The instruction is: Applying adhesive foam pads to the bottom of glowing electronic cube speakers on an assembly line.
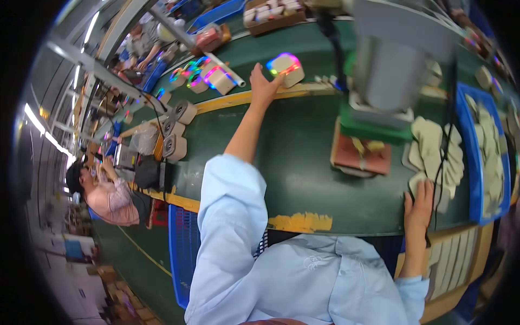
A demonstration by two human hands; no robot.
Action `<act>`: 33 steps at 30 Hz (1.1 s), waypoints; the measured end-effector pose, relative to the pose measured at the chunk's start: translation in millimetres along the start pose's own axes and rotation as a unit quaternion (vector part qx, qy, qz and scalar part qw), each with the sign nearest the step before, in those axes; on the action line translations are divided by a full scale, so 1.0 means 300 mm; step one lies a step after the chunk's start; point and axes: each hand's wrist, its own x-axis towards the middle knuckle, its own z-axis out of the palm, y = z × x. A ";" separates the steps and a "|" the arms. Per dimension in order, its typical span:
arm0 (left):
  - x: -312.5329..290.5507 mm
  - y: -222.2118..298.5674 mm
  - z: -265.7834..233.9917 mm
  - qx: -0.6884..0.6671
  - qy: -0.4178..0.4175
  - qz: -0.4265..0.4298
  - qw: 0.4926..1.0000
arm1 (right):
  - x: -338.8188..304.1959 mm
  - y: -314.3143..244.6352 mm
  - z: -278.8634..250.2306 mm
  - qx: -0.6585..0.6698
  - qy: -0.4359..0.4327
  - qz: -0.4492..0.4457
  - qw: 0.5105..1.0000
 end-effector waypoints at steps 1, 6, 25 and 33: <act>0.067 -0.092 -0.022 0.084 0.035 0.050 0.995 | 0.004 0.014 0.006 -0.027 0.006 -0.019 0.999; 0.259 -0.291 -0.234 0.332 0.041 -0.118 0.935 | 0.033 -0.030 -0.013 0.040 -0.045 0.006 0.998; 0.118 -0.314 -0.529 0.095 -0.093 0.044 0.990 | 0.083 -0.313 -0.120 0.245 0.066 -0.042 0.966; -0.691 0.336 -0.555 -0.249 -0.170 -0.144 0.943 | 0.024 -0.368 -0.173 0.306 0.104 -0.035 0.946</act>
